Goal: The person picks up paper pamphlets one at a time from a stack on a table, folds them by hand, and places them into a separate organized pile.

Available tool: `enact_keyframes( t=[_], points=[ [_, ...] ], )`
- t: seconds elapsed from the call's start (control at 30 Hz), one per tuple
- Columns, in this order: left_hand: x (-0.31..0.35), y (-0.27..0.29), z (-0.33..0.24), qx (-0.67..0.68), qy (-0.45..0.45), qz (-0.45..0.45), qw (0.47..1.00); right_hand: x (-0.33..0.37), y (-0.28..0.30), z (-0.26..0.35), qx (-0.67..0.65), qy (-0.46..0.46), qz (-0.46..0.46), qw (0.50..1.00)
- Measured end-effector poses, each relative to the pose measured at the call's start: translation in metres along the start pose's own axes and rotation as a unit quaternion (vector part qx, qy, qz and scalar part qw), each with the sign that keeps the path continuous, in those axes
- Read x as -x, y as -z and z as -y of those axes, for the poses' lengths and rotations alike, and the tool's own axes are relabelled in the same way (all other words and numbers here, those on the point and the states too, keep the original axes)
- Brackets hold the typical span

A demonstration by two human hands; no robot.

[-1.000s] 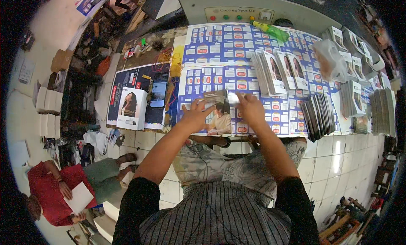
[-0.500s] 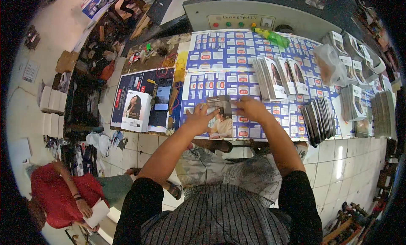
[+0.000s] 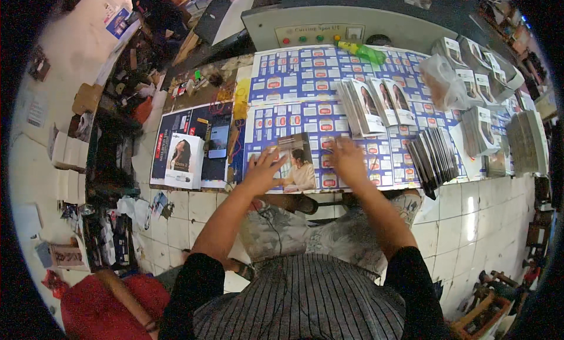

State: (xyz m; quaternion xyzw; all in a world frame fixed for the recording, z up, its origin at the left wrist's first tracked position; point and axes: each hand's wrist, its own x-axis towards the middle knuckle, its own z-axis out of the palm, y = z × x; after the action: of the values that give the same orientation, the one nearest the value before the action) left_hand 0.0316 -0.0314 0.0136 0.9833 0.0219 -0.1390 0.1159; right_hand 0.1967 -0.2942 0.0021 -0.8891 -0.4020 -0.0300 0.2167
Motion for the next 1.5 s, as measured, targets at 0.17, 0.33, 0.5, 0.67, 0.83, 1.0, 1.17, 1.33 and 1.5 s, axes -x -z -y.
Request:
enact_keyframes(
  t=[0.17,0.33,0.5,0.67,0.83,1.0,1.17,1.33,1.5],
  points=[
    [0.013,-0.012,0.006,-0.020,0.005,-0.036,0.999,-0.004,-0.007,0.089,-0.368,-0.220,0.032,0.903],
    [0.010,-0.014,-0.001,-0.012,-0.013,-0.057,0.998,-0.004,-0.013,0.080,-0.369,-0.185,0.090,0.907],
    [0.027,-0.015,0.007,-0.019,0.025,-0.085,0.996,-0.052,0.095,0.050,-0.061,-0.113,-0.258,0.957],
    [0.009,-0.010,-0.007,-0.012,-0.002,-0.081,0.997,-0.074,0.097,-0.037,0.086,-0.193,-0.117,0.970],
    [0.022,-0.014,0.002,-0.020,0.010,-0.090,0.996,-0.051,0.095,-0.109,-0.081,-0.282,-0.180,0.939],
    [0.010,-0.009,-0.004,-0.008,-0.001,-0.101,0.995,0.085,0.159,-0.263,0.194,-0.443,-0.137,0.865],
    [0.022,-0.004,-0.004,0.018,0.018,-0.100,0.995,0.129,0.156,-0.220,0.115,-0.306,-0.105,0.939],
    [0.018,-0.005,-0.023,0.045,-0.001,-0.115,0.992,0.123,0.145,-0.146,0.132,-0.180,-0.229,0.947],
    [0.015,-0.004,-0.120,0.472,-0.143,-0.112,0.863,0.079,0.053,0.011,-0.225,-0.163,-0.141,0.950]
  ],
)
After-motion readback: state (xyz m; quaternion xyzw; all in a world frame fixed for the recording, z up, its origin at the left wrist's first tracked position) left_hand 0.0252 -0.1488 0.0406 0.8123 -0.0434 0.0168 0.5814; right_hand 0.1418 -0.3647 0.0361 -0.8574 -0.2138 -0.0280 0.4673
